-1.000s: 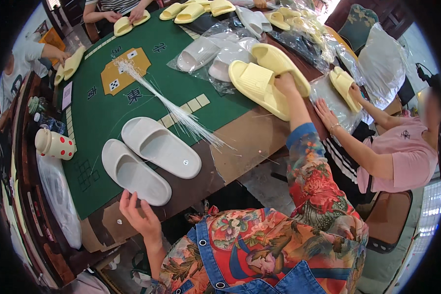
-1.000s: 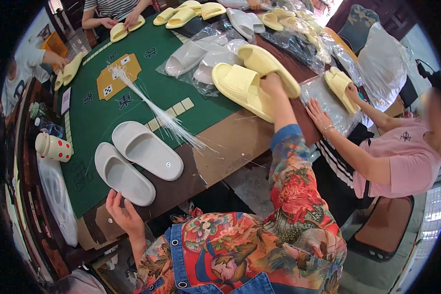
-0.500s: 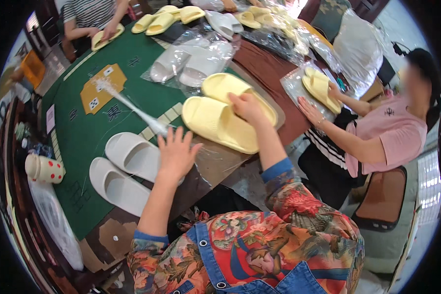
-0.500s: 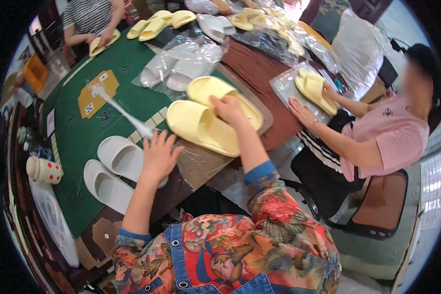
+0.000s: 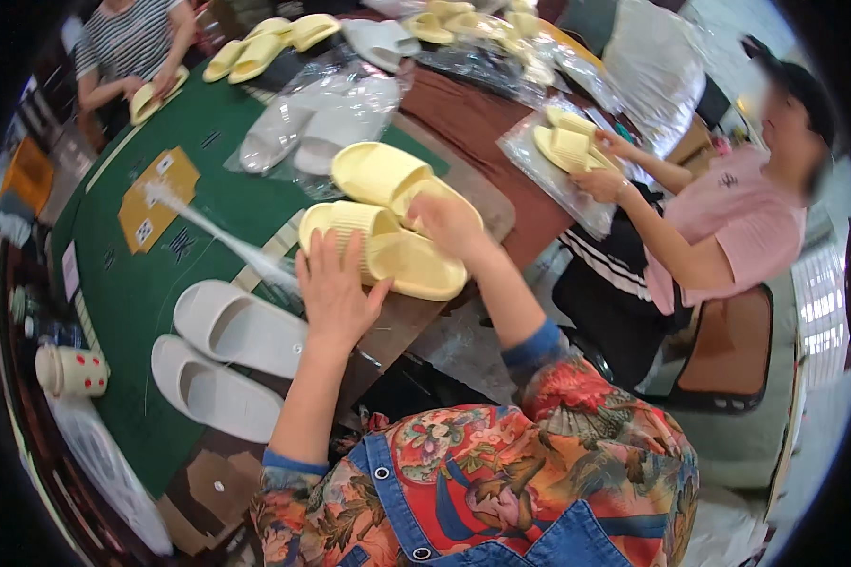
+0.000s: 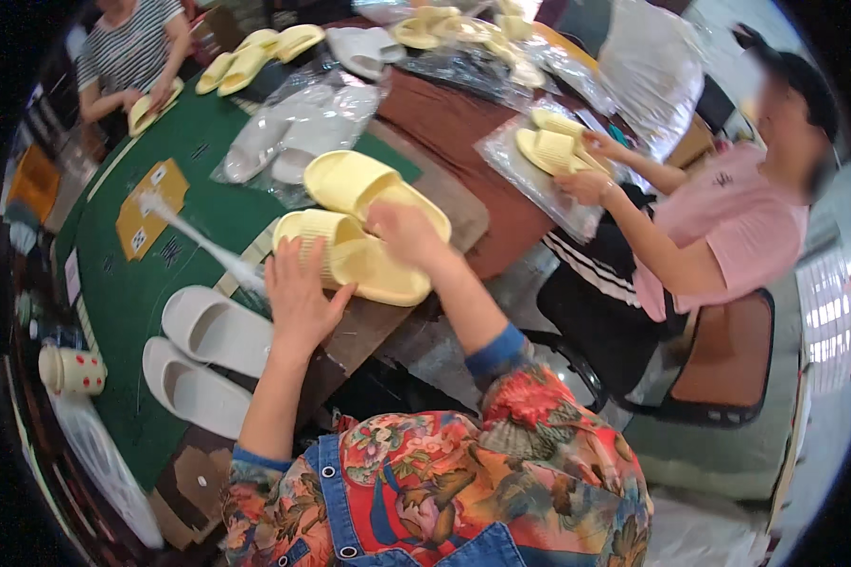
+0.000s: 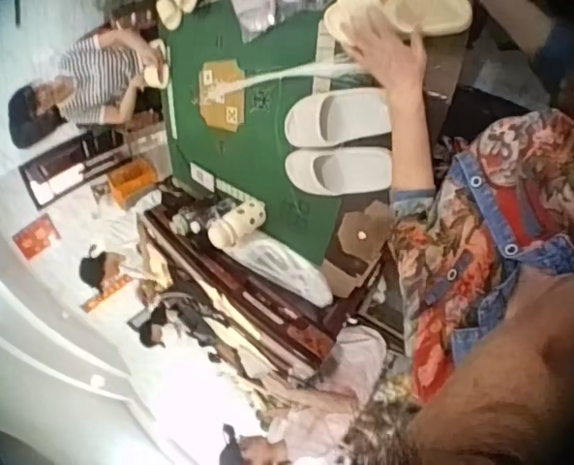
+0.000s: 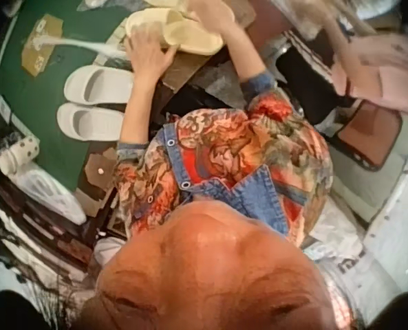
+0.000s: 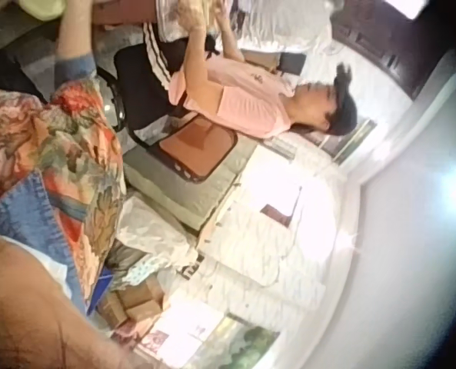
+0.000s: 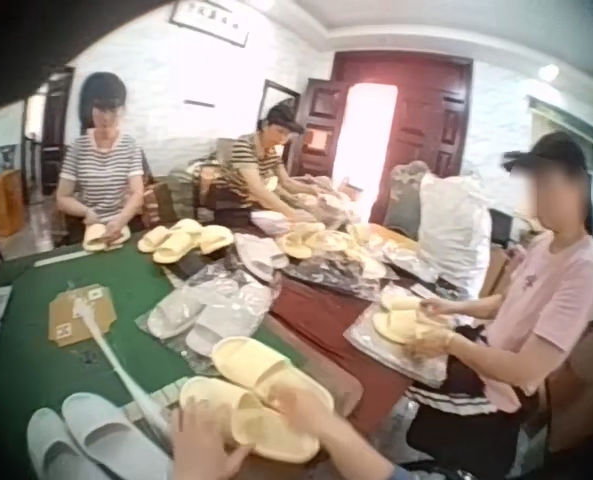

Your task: The person pairs slippers by threading plastic tag fasteners through each slipper to attach them together by hand.

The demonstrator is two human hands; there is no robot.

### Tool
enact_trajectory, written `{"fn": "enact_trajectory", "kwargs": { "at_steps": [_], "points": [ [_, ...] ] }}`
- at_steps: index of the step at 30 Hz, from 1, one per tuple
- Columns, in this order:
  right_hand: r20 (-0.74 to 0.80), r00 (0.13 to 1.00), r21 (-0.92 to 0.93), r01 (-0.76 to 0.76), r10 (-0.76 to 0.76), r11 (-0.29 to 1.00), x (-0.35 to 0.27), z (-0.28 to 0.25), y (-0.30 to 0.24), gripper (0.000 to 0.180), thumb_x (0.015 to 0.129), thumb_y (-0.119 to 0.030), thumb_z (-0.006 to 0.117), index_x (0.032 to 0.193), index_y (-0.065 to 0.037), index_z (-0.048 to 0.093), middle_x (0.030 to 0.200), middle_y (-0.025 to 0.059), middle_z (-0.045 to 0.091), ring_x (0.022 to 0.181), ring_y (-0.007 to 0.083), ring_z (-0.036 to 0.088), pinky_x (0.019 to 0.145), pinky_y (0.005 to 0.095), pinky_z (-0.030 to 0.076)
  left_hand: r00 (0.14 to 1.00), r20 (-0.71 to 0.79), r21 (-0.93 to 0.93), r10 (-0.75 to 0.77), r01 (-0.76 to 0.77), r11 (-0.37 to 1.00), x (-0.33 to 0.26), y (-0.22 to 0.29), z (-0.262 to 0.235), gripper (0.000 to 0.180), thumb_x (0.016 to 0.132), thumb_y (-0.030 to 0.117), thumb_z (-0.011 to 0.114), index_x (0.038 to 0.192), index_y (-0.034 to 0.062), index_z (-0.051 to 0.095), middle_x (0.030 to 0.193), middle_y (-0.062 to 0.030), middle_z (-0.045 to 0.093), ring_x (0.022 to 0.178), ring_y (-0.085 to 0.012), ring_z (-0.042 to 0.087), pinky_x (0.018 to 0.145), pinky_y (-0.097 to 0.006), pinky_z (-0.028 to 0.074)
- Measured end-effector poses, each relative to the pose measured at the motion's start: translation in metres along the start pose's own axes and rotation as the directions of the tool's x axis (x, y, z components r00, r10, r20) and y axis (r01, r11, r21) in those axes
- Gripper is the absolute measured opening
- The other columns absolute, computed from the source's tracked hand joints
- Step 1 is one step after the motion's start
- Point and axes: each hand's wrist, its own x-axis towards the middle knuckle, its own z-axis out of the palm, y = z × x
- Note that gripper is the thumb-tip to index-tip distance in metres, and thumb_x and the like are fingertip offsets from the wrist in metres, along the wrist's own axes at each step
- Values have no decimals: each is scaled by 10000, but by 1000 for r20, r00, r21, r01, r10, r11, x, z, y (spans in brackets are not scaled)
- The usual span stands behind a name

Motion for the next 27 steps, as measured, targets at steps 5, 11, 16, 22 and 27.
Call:
{"fn": "enact_trajectory", "kwargs": {
  "at_steps": [5,11,16,22,27],
  "points": [
    [306,950,432,-201,67,879,-9,16,-41,284,896,-197,392,760,-47,590,597,-4,502,567,80,459,551,230,391,999,44,-61,15,-13,998,-6,-25,-5,717,728,406,617,1286,50,340,1294,-164,343,1219,-346,290,988,-516,215],
    [535,843,353,-281,53,892,-21,54,-80,266,928,-211,406,851,-16,569,609,10,526,555,86,501,527,218,392,974,126,145,-189,170,975,-43,-52,-10,664,753,368,591,1239,-25,368,1186,-182,447,1191,-354,327,984,-500,233],
    [467,880,490,-337,84,804,-15,98,-95,239,921,-161,407,828,-4,562,601,34,533,570,98,499,535,244,414,924,339,200,-175,111,973,-42,-48,-33,441,726,214,585,1122,30,516,1186,-147,462,1188,-338,350,984,-464,261],
    [285,958,393,-93,-24,915,16,116,-122,252,915,-193,409,870,-8,574,642,76,578,595,190,561,559,304,436,967,-215,-69,-138,126,990,-86,-54,-71,263,743,174,607,956,23,567,1101,-148,487,1110,-328,417,926,-435,330],
    [250,965,301,4,-83,954,33,145,-126,248,901,-210,417,881,-16,571,751,133,624,718,276,608,640,352,455,756,-497,-121,-427,427,896,-159,-65,-106,81,736,74,606,749,29,540,765,-107,514,721,-286,505,616,-383,381]
  ]
}}
